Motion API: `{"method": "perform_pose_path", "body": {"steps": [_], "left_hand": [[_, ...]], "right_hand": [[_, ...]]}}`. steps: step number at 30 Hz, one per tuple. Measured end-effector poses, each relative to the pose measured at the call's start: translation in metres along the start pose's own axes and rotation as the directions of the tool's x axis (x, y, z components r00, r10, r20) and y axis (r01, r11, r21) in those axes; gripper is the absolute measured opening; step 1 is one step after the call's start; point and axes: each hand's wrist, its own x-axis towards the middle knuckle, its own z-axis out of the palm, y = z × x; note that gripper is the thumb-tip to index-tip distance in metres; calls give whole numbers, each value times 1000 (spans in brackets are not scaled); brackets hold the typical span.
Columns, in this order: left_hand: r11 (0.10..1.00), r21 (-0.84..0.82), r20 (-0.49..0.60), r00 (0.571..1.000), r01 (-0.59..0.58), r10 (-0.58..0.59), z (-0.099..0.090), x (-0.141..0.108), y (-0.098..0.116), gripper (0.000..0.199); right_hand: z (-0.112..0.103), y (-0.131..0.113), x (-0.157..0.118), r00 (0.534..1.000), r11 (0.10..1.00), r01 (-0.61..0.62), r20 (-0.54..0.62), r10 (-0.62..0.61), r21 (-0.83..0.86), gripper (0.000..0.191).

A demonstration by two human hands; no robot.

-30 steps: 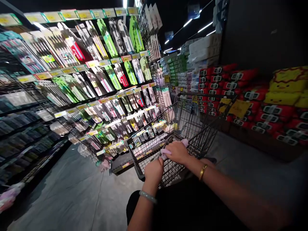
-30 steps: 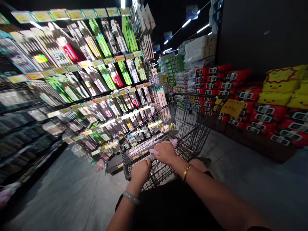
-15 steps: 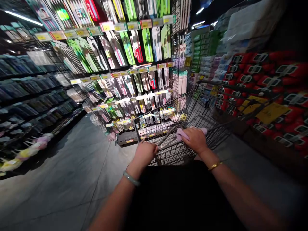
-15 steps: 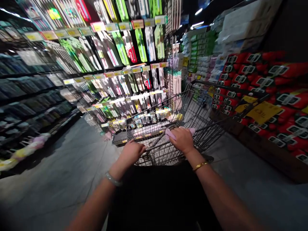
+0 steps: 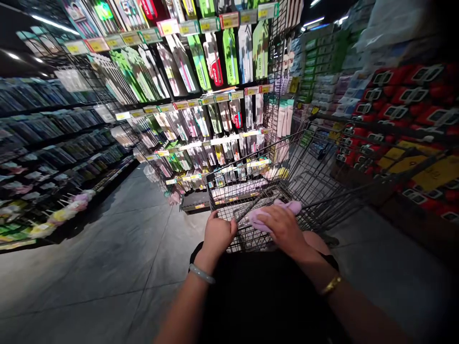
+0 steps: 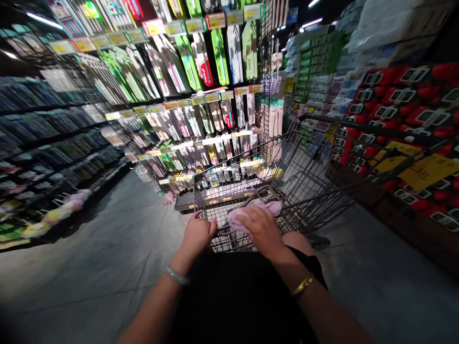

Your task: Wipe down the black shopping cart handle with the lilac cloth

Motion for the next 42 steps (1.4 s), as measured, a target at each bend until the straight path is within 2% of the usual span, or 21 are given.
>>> {"method": "perform_pose_path", "body": {"steps": [2, 4, 5, 8, 10, 13, 17, 19, 21, 22, 25, 27, 29, 32, 35, 37, 40, 42], "left_hand": [[1000, -7, -16, 1000, 14, -14, 2, 1, 0, 57], [1000, -8, -23, 999, 27, -27, 4, 2, 0, 57], [999, -7, -21, 999, 31, -31, 4, 2, 0, 56], [999, -11, -16, 999, 43, -43, 4, 2, -3, 55], [999, -24, -26, 999, 31, -32, 4, 1, -8, 54], [999, -51, -52, 999, -1, -2, 6, -1, -16, 55], [998, -66, -137, 990, 9, -18, 13, -2, -24, 55], [998, -54, -198, 980, 19, -29, 17, -1, -26, 55], [999, -33, -240, 970, 24, -31, 19, 0, -28, 54], [999, -25, -248, 968, 22, -27, 19, 0, -29, 53], [1000, -17, -248, 969, 5, -9, 20, 0, -34, 51], [1000, -25, -249, 969, -2, -5, 20, -2, -36, 50], [999, -40, -254, 967, 0, -10, 21, -4, -37, 50], [997, -79, -256, 966, 1, -21, 21, -5, -37, 51], [990, -143, -230, 972, 7, -40, 19, -4, -36, 53], [968, -250, -192, 979, 24, -74, 16, -2, -36, 53], [849, -526, -206, 961, 50, -184, 6, -2, -32, 49], [759, -650, -276, 938, -23, -208, -3, -5, -23, 58]], "right_hand": [[-5, 7, -2, 991, 992, -125, -56, 125, 2, 40], [0, -5, 3, 977, 979, -202, -74, 202, 7, 37], [6, -16, 8, 978, 980, -197, -65, 197, 6, 37], [28, -50, 21, 997, 997, -73, -23, 73, -18, 39], [35, -56, 24, 1000, 999, 6, -29, -7, -35, 40], [26, -32, 15, 998, 998, 55, -17, -55, -23, 42], [2, 11, -2, 996, 995, -83, -46, 81, -49, 47], [3, 10, -2, 975, 977, -199, -115, 190, -75, 42], [15, -12, 6, 957, 964, -257, -160, 243, -74, 37], [24, -27, 12, 960, 967, -243, -160, 230, -70, 37], [50, -72, 27, 987, 997, -70, -149, 63, -44, 37], [59, -85, 32, 988, 999, -26, -153, 18, -48, 38], [58, -81, 31, 991, 999, 3, -130, -8, -36, 38], [41, -54, 27, 998, 999, 35, -53, -33, 25, 44], [22, -29, 27, 999, 993, -25, -22, 28, 118, 48], [15, -25, 31, 993, 974, -88, -55, 102, 208, 48], [21, -42, 40, 979, 936, -149, -83, 184, 319, 50], [32, -61, 44, 982, 936, -159, -47, 183, 313, 54]]}}
